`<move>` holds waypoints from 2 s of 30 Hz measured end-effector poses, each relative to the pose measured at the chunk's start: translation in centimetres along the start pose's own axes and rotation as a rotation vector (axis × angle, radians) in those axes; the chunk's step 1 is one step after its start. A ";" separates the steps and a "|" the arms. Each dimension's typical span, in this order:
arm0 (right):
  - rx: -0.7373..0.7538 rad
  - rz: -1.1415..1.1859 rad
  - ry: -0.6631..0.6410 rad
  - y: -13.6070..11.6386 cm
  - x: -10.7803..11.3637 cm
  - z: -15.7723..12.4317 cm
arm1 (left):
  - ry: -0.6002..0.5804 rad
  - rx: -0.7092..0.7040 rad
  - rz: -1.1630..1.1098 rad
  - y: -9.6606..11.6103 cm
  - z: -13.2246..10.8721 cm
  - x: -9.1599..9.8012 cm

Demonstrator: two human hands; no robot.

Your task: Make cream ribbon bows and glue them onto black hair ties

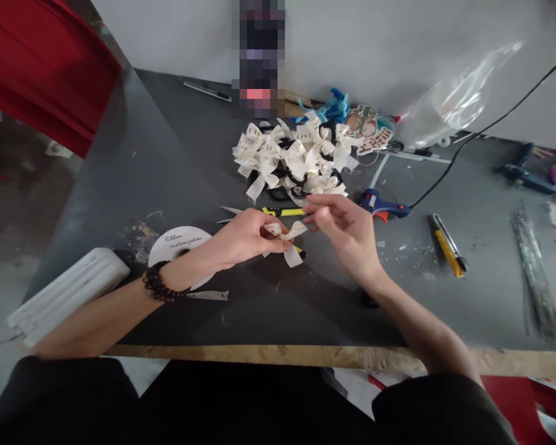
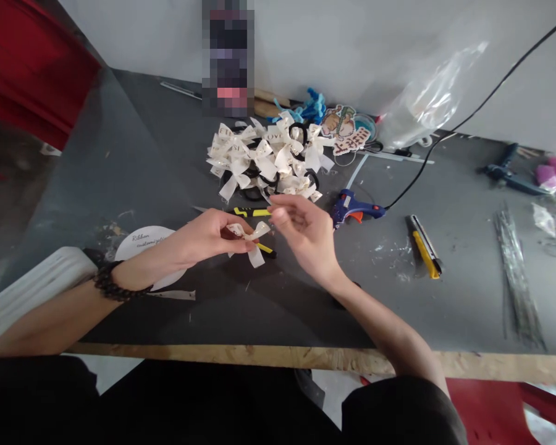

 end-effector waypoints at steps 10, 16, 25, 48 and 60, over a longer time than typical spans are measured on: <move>-0.013 -0.035 0.028 1.0 -0.9 -0.3 | 0.095 -0.051 -0.028 1.5 -0.3 0.7; 0.057 0.043 -0.008 0.4 -1.6 -0.8 | 0.323 -0.231 0.158 2.3 -1.0 1.4; 0.015 0.012 0.045 0.5 -1.6 -1.3 | 0.354 -0.230 -0.027 2.8 -1.5 0.9; -0.026 0.085 0.044 1.0 -2.2 -1.7 | 0.259 -0.021 -0.665 0.6 -0.8 -1.3; 0.017 -0.039 0.005 1.1 -2.5 -2.0 | 0.416 -0.087 -0.563 0.4 -1.0 -1.2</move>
Point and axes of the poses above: each hand's wrist, its own z-axis towards the middle knuckle, its own x-axis out of the back of the hand, y = z × x, the point moved 4 cm from there along z, towards the middle knuckle, and after that the axes turned 1 degree about -z, right-handed, at the moved point
